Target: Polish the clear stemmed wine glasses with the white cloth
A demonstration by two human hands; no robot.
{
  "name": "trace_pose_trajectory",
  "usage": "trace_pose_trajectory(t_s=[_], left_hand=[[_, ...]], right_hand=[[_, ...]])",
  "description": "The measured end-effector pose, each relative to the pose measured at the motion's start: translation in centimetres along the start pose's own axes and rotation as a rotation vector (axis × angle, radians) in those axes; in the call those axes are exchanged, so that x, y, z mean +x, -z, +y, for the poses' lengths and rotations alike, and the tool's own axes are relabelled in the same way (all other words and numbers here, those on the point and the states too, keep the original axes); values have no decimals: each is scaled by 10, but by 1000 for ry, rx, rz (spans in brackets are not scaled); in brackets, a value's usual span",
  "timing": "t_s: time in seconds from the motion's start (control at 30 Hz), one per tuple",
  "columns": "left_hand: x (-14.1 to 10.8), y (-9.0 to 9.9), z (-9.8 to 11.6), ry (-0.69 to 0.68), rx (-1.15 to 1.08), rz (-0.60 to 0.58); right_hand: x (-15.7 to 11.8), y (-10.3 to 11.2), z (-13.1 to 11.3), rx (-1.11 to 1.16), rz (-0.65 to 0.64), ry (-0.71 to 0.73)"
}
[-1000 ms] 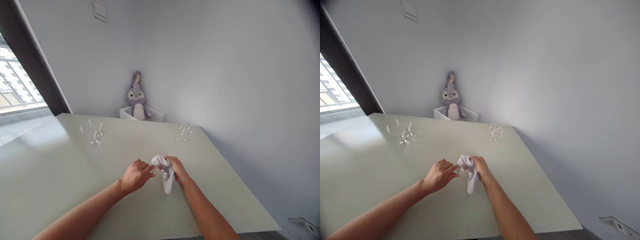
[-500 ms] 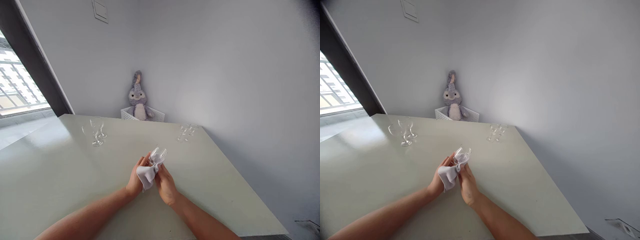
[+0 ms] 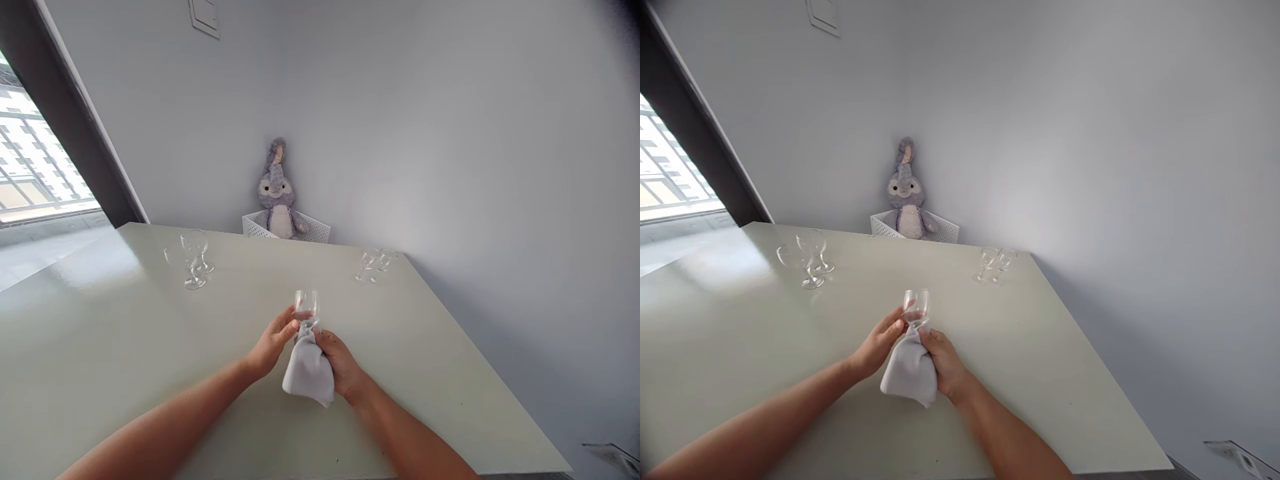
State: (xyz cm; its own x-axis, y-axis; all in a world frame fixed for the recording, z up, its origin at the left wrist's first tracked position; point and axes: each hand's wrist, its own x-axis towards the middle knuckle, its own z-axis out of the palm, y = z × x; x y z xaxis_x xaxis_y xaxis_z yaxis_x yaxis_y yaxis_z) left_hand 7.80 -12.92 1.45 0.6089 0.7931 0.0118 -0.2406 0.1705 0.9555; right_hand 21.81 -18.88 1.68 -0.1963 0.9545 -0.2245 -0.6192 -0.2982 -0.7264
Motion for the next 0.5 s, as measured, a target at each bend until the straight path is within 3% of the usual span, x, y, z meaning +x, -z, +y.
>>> trace_pose_trajectory(t_s=[0.1,0.17,0.27,0.37,0.5], left_hand=[[1,2,6,57,-94,-58],[1,2,9,38,-89,-4],[1,-1,11,-16,-45,85],[0,-3,11,-14,-66,76],[3,2,12,-13,-67,160]], right_hand=[[0,-2,3,-51,-47,-37],[2,-4,5,-94,-9,7],[6,-3,5,-153,64,79],[11,3,5,-208,147,145],[16,21,-6,-187,361,285]])
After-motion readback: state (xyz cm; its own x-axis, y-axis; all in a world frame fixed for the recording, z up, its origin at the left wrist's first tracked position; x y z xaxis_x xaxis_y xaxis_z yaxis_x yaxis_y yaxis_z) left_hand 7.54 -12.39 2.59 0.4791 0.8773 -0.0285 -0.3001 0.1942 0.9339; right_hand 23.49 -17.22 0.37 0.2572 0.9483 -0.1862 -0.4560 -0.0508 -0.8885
